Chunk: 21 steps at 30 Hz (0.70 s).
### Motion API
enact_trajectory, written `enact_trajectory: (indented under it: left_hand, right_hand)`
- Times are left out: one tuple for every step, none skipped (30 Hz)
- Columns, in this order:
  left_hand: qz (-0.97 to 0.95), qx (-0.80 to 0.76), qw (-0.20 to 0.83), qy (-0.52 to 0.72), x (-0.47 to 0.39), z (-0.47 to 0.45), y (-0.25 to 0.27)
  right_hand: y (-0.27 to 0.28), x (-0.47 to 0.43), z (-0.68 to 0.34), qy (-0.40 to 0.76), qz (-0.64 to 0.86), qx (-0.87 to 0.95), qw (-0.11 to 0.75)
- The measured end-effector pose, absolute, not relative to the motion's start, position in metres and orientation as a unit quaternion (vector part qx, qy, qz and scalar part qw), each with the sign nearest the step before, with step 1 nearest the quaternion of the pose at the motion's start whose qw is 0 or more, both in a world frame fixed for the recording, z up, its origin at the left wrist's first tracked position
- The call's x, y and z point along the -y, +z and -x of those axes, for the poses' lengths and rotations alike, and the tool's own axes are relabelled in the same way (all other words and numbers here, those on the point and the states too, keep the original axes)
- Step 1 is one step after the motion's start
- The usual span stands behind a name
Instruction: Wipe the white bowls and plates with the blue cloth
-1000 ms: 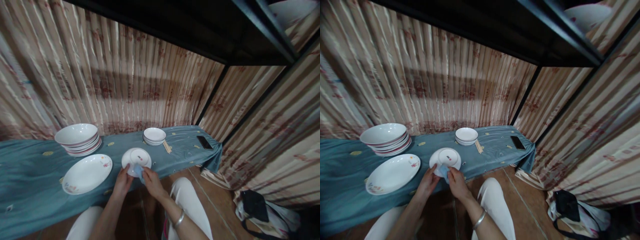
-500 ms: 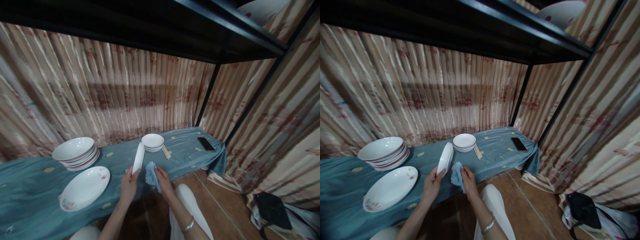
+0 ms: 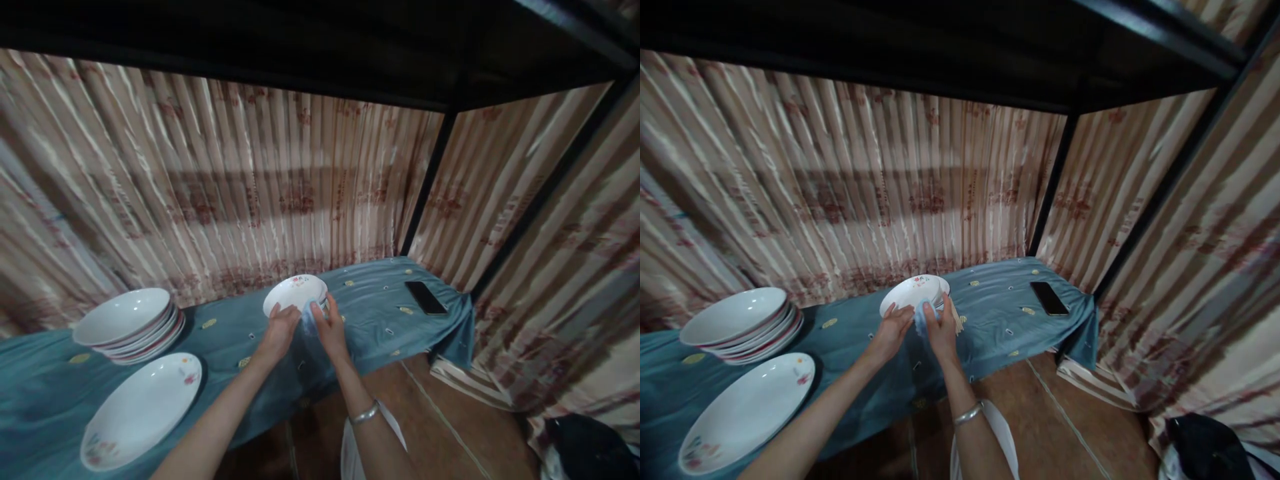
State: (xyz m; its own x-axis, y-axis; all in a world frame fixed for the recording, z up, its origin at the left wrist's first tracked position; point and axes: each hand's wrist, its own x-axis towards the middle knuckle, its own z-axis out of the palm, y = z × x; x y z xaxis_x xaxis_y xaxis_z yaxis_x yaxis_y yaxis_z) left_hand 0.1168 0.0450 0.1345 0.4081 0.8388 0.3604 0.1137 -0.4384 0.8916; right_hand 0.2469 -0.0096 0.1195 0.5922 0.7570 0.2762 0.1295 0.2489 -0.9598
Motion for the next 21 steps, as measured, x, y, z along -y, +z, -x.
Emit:
enact_trajectory:
  left_hand:
    - [-0.753, -0.32, 0.399, 0.414, -0.05, -0.122, 0.136]
    - [-0.775, -0.317, 0.378, 0.395, -0.054, -0.127, 0.138]
    - [-0.792, -0.317, 0.359, 0.379, -0.058, -0.132, 0.139]
    - [-0.802, -0.319, 0.348, 0.367, -0.062, -0.137, 0.14]
    - [-0.808, -0.32, 0.34, 0.359, -0.066, -0.141, 0.14]
    - [-0.812, -0.32, 0.335, 0.355, -0.07, -0.145, 0.139]
    - [-0.814, -0.319, 0.332, 0.354, -0.074, -0.149, 0.137]
    - [-0.816, -0.317, 0.329, 0.355, -0.078, -0.152, 0.135]
    - [-0.816, -0.317, 0.328, 0.355, -0.081, -0.155, 0.132]
    - [-0.815, -0.318, 0.33, 0.355, -0.084, -0.157, 0.129]
    - [-0.813, -0.322, 0.333, 0.352, -0.087, -0.158, 0.127]
    - [-0.811, -0.326, 0.338, 0.348, -0.089, -0.159, 0.125]
    - [-0.811, -0.329, 0.342, 0.344, -0.091, -0.16, 0.123]
    - [-0.809, -0.331, 0.345, 0.342, -0.093, -0.161, 0.121]
    - [-0.806, -0.333, 0.348, 0.344, -0.094, -0.161, 0.12]
    - [-0.802, -0.335, 0.352, 0.346, -0.095, -0.162, 0.119]
    - [-0.798, -0.34, 0.356, 0.348, -0.096, -0.162, 0.119]
    - [-0.795, -0.344, 0.359, 0.347, -0.096, -0.163, 0.118]
    - [-0.794, -0.349, 0.36, 0.344, -0.097, -0.163, 0.117]
    - [-0.797, -0.35, 0.356, 0.339, -0.098, -0.163, 0.116]
    - [-0.804, -0.346, 0.348, 0.335, -0.099, -0.163, 0.114]
  right_hand:
    - [0.117, 0.002, -0.251, 0.229, 0.573, 0.384, 0.687]
    - [0.114, -0.005, -0.256, 0.229, 0.579, 0.374, 0.687]
    - [0.111, -0.011, -0.26, 0.231, 0.586, 0.365, 0.685]
    - [0.108, -0.017, -0.264, 0.231, 0.591, 0.358, 0.685]
    - [0.105, -0.022, -0.269, 0.233, 0.595, 0.35, 0.685]
    - [0.102, -0.026, -0.273, 0.236, 0.595, 0.344, 0.687]
    - [0.099, -0.03, -0.276, 0.241, 0.593, 0.338, 0.69]
    - [0.097, -0.034, -0.279, 0.248, 0.59, 0.333, 0.693]
    - [0.094, -0.036, -0.282, 0.257, 0.585, 0.33, 0.695]
    - [0.091, -0.039, -0.284, 0.265, 0.579, 0.33, 0.697]
    - [0.089, -0.04, -0.286, 0.272, 0.574, 0.329, 0.698]
    - [0.087, -0.042, -0.287, 0.277, 0.571, 0.328, 0.7]
    - [0.085, -0.043, -0.289, 0.281, 0.57, 0.325, 0.7]
    - [0.083, -0.045, -0.29, 0.284, 0.568, 0.324, 0.701]
    - [0.081, -0.046, -0.291, 0.286, 0.567, 0.324, 0.702]
    - [0.08, -0.048, -0.292, 0.287, 0.566, 0.322, 0.702]
    - [0.078, -0.049, -0.293, 0.289, 0.565, 0.321, 0.703]
    - [0.076, -0.05, -0.294, 0.289, 0.564, 0.321, 0.704]
    - [0.074, -0.05, -0.296, 0.29, 0.562, 0.321, 0.704]
    - [0.073, -0.051, -0.297, 0.292, 0.562, 0.323, 0.703]
    - [0.071, -0.051, -0.299, 0.294, 0.563, 0.328, 0.7]
